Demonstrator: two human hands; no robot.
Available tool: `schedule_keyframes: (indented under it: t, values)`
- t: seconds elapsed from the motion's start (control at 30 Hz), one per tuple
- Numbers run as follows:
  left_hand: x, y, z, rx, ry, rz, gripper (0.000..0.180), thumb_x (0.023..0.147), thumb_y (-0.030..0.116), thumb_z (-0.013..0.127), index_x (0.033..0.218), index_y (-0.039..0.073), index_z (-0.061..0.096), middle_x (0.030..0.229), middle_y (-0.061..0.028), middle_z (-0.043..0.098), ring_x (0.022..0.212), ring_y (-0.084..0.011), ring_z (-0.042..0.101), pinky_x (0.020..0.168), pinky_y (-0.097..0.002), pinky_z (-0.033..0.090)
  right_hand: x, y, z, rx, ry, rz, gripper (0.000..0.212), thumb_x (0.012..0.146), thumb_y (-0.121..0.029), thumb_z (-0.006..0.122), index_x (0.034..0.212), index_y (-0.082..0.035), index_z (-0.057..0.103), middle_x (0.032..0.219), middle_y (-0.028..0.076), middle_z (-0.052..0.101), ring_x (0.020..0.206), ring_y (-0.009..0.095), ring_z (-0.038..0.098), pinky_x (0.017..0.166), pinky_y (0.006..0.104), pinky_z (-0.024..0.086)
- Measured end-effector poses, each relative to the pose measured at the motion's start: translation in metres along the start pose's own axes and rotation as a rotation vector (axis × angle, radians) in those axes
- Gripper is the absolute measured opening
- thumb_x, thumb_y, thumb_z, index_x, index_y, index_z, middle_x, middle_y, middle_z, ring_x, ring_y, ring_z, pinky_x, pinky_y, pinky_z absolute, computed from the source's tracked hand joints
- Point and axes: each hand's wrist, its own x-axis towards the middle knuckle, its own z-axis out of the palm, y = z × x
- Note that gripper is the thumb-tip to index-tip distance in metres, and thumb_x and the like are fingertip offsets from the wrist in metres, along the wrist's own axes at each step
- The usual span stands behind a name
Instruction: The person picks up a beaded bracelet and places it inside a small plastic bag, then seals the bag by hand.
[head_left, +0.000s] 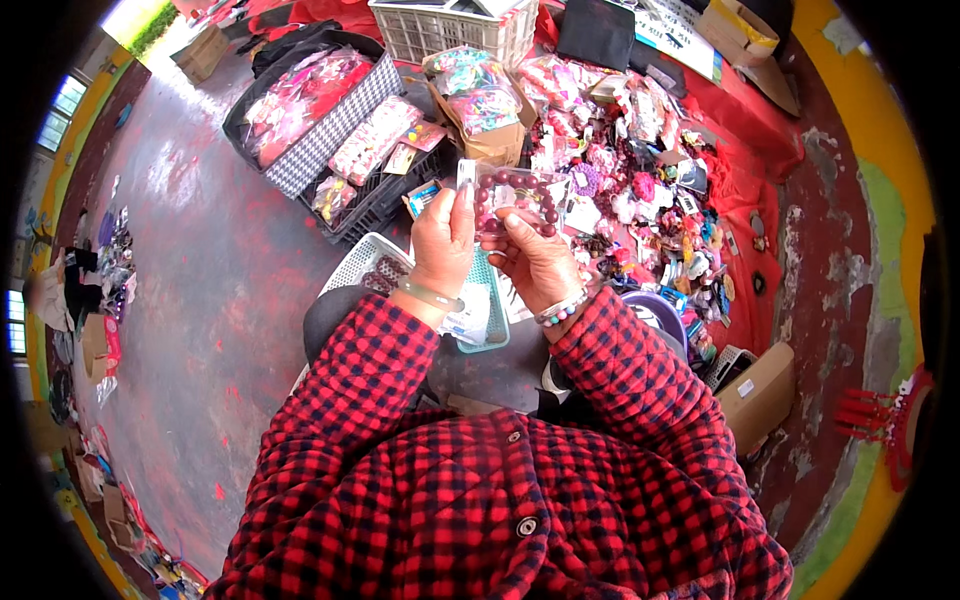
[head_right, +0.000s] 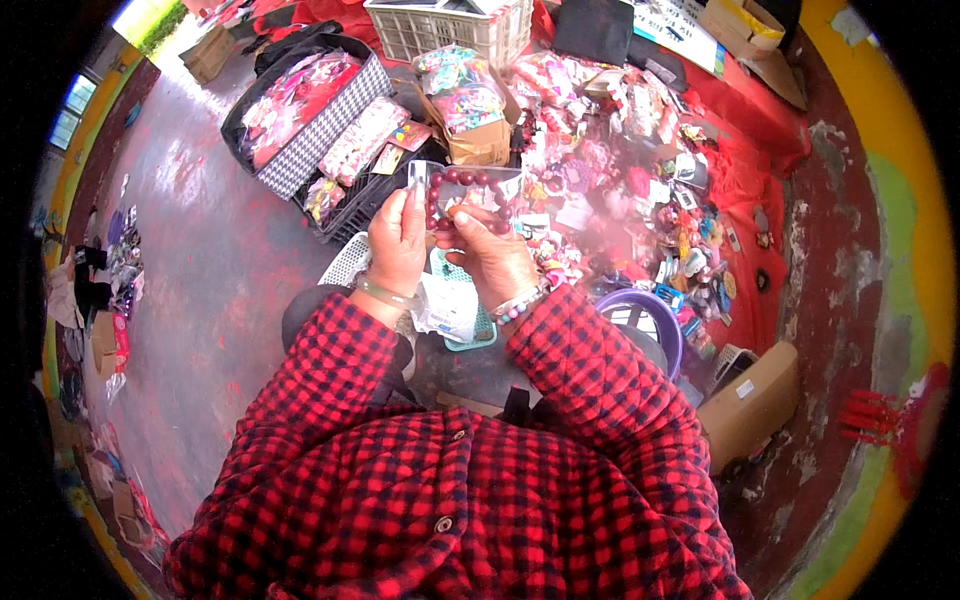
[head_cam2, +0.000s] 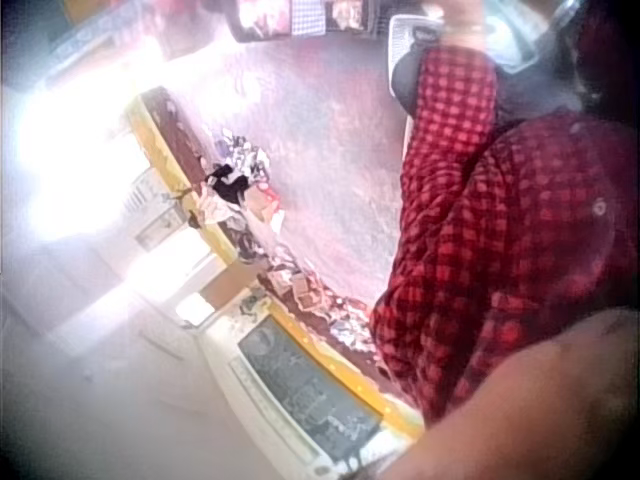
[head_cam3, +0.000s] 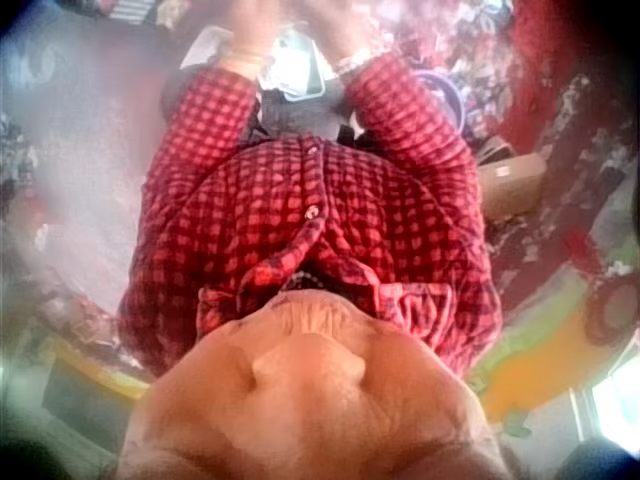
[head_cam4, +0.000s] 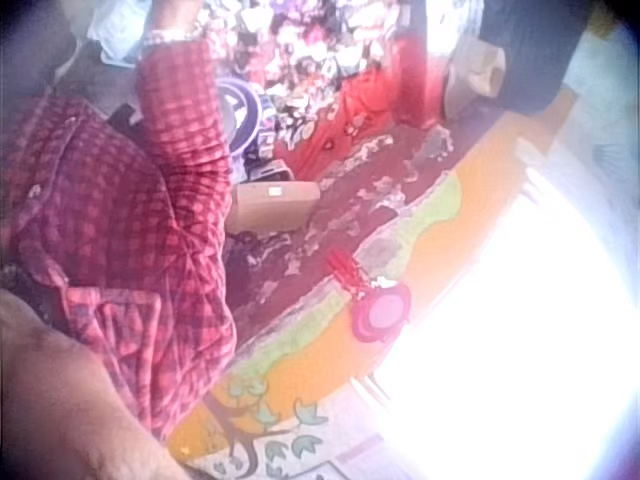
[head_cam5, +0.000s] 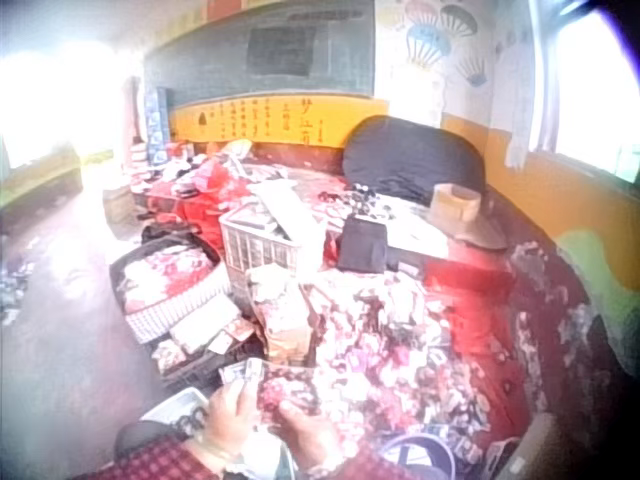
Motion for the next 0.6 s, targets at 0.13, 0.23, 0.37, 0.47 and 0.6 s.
schedule_keyframes:
  t: [0.13,0.23,0.37,0.47,0.6]
  values:
    - [0.005,0.009,-0.003,-0.045,-0.006,0.000,0.024,0.092,0.016,0.046,0.074,0.001,0.050,0.058,-0.0029,0.044,0.055,-0.0087,0.038,0.050,-0.0273,0.036,0.000,-0.001,0.001,-0.071,0.008,-0.033,0.024,0.085,-0.021,0.059,0.104,-0.006,0.058,0.088,0.007,0.064,0.079,0.018,0.062,0.069,0.0296,0.048]
    - [0.010,0.006,-0.008,-0.102,-0.012,-0.071,0.025,0.092,0.017,0.046,0.073,0.002,0.051,0.059,0.0017,0.045,0.054,-0.0062,0.038,0.048,-0.0243,0.034,0.000,-0.003,0.001,-0.116,-0.079,-0.042,0.036,0.085,-0.032,0.057,0.111,-0.007,0.054,0.097,0.008,0.062,0.087,0.017,0.060,0.075,0.0303,0.047]
    - [0.016,-0.013,-0.014,-0.315,-0.023,-0.158,0.026,0.093,0.019,0.045,0.072,0.006,0.053,0.059,0.0088,0.041,0.051,0.0000,0.033,0.043,-0.0186,0.027,0.010,-0.022,-0.009,0.081,-0.092,-0.001,0.063,0.083,-0.052,0.051,0.124,-0.005,0.042,0.107,0.011,0.057,0.097,0.020,0.057,0.077,0.0320,0.047]
    - [0.014,-0.018,-0.019,-0.251,-0.061,-0.155,0.026,0.093,0.019,0.046,0.072,0.005,0.053,0.058,0.0083,0.040,0.050,-0.0010,0.033,0.043,-0.0200,0.028,0.001,-0.039,-0.001,-0.009,-0.113,-0.082,0.051,0.085,-0.044,0.053,0.114,-0.002,0.050,0.100,0.012,0.061,0.092,0.023,0.059,0.080,0.0375,0.048]
    - [0.013,0.006,-0.017,-0.079,-0.028,0.035,0.027,0.092,0.018,0.047,0.071,0.002,0.050,0.056,0.0028,0.040,0.052,-0.0064,0.034,0.045,-0.0256,0.032,0.007,-0.031,-0.005,-0.083,-0.057,-0.126,0.039,0.087,-0.030,0.054,0.109,0.002,0.053,0.097,0.014,0.062,0.088,0.024,0.061,0.079,0.0374,0.048]
